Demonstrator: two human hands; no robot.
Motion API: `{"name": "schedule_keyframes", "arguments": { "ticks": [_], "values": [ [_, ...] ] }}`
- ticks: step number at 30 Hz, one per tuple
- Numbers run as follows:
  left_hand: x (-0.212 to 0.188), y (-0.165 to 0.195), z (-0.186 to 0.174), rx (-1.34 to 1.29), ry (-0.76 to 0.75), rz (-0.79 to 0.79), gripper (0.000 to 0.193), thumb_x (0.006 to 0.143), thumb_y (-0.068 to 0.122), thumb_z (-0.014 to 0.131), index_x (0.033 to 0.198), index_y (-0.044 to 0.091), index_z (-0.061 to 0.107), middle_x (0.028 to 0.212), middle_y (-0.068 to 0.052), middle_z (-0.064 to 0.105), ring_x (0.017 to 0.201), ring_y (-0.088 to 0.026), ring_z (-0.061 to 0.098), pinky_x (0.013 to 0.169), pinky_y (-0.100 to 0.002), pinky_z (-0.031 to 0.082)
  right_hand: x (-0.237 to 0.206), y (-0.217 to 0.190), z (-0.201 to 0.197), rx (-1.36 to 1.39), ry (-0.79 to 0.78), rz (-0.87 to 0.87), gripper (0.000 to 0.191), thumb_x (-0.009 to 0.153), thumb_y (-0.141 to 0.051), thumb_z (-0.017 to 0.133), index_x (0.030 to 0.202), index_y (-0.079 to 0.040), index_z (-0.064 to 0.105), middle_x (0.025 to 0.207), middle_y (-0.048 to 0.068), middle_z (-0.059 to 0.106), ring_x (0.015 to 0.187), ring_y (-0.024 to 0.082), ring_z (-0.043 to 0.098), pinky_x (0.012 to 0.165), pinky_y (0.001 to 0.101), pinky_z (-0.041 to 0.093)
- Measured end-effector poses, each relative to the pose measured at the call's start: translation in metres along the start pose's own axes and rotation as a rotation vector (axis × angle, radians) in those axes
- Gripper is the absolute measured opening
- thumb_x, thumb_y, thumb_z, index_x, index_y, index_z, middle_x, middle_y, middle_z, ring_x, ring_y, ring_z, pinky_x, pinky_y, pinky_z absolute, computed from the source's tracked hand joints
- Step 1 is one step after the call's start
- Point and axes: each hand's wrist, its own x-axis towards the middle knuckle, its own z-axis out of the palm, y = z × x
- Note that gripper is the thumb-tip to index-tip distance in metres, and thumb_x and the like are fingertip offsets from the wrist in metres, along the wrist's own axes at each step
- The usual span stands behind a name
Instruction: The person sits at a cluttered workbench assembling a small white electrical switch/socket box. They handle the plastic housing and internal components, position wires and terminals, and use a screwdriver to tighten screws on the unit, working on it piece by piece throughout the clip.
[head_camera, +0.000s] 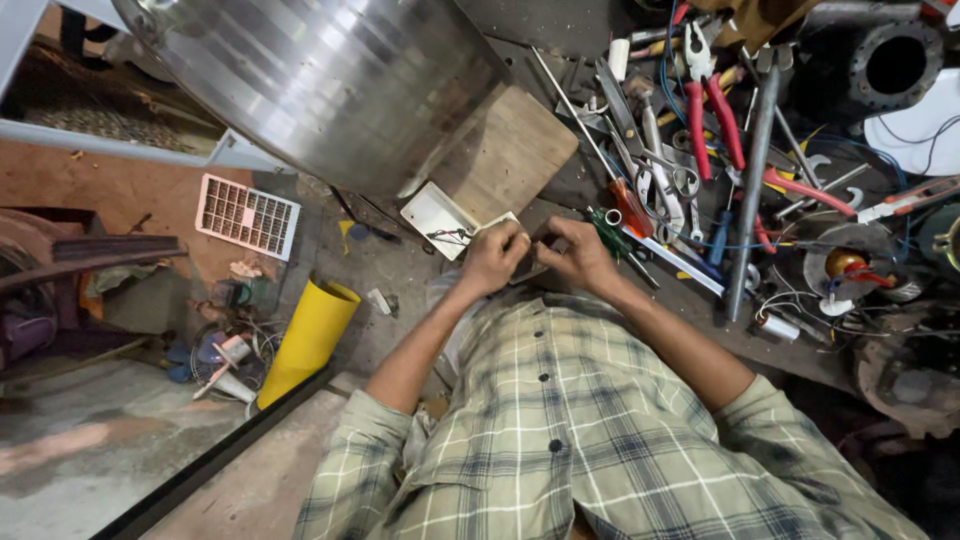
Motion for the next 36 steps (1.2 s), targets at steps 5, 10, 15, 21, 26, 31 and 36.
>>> {"name": "schedule_keyframes", "arguments": {
  "ticks": [5,10,15,21,26,31,36],
  "values": [
    [-0.001,0.007,-0.007,-0.015,-0.027,-0.044,0.022,0.096,0.024,0.063,0.09,0.003,0.066,0.079,-0.021,0.067,0.077,-0.038,0.07,0.065,-0.046,0.051,-0.005,-0.009,-0.002,-0.059,-0.008,-0.008,0.017,0.09,-0.015,0.077,0.099,-0.002,0.07,0.088,0.013,0.068,0.078,0.027,0.067,0.063,0.0348,0.054],
    [0.002,0.013,-0.012,0.004,-0.031,-0.006,0.027,0.099,0.028,0.062,0.091,0.003,0.067,0.082,-0.019,0.068,0.077,-0.039,0.069,0.065,-0.046,0.051,-0.005,-0.014,0.0,-0.036,-0.005,0.035,0.018,0.095,-0.015,0.074,0.107,-0.003,0.073,0.091,0.011,0.07,0.079,0.023,0.068,0.066,0.0318,0.054],
    [-0.005,0.017,-0.009,-0.07,0.02,-0.086,0.026,0.098,0.026,0.068,0.103,0.0,0.068,0.086,-0.011,0.067,0.063,-0.023,0.06,0.057,-0.036,0.046,-0.001,-0.014,0.001,0.103,0.09,0.133,0.018,0.09,-0.013,0.077,0.104,-0.002,0.076,0.088,0.008,0.068,0.078,0.017,0.063,0.066,0.0285,0.049],
    [-0.013,0.007,-0.009,-0.574,-0.051,-0.262,0.021,0.096,0.017,0.072,0.111,0.001,0.072,0.086,-0.001,0.072,0.072,-0.004,0.062,0.064,-0.021,0.05,0.005,-0.002,0.002,0.279,0.041,0.139,0.012,0.093,-0.01,0.076,0.102,-0.002,0.077,0.09,0.004,0.07,0.082,0.011,0.064,0.073,0.0257,0.05],
    [-0.019,0.003,-0.009,-0.517,-0.024,-0.164,0.017,0.1,0.017,0.07,0.104,0.001,0.069,0.087,-0.002,0.068,0.074,-0.008,0.063,0.067,-0.025,0.051,0.0,0.004,0.012,0.548,0.121,0.307,0.012,0.098,-0.012,0.073,0.105,-0.002,0.075,0.093,0.002,0.07,0.085,0.009,0.063,0.075,0.0247,0.051],
    [-0.028,0.003,-0.001,-0.385,0.019,-0.105,0.018,0.1,0.02,0.068,0.104,0.002,0.071,0.088,-0.003,0.071,0.079,-0.009,0.066,0.071,-0.03,0.053,0.015,-0.007,-0.002,0.756,0.386,0.562,0.011,0.096,-0.015,0.069,0.101,-0.006,0.068,0.088,0.001,0.069,0.075,0.01,0.066,0.067,0.0295,0.059],
    [-0.051,-0.008,0.002,-0.462,0.028,-0.128,0.017,0.099,0.017,0.069,0.105,0.001,0.071,0.09,-0.004,0.071,0.081,-0.009,0.068,0.072,-0.028,0.055,0.026,-0.007,-0.068,0.224,0.407,0.254,0.017,0.102,-0.015,0.07,0.114,-0.002,0.069,0.089,0.009,0.068,0.071,0.014,0.063,0.064,0.0321,0.052]
  ]
}}
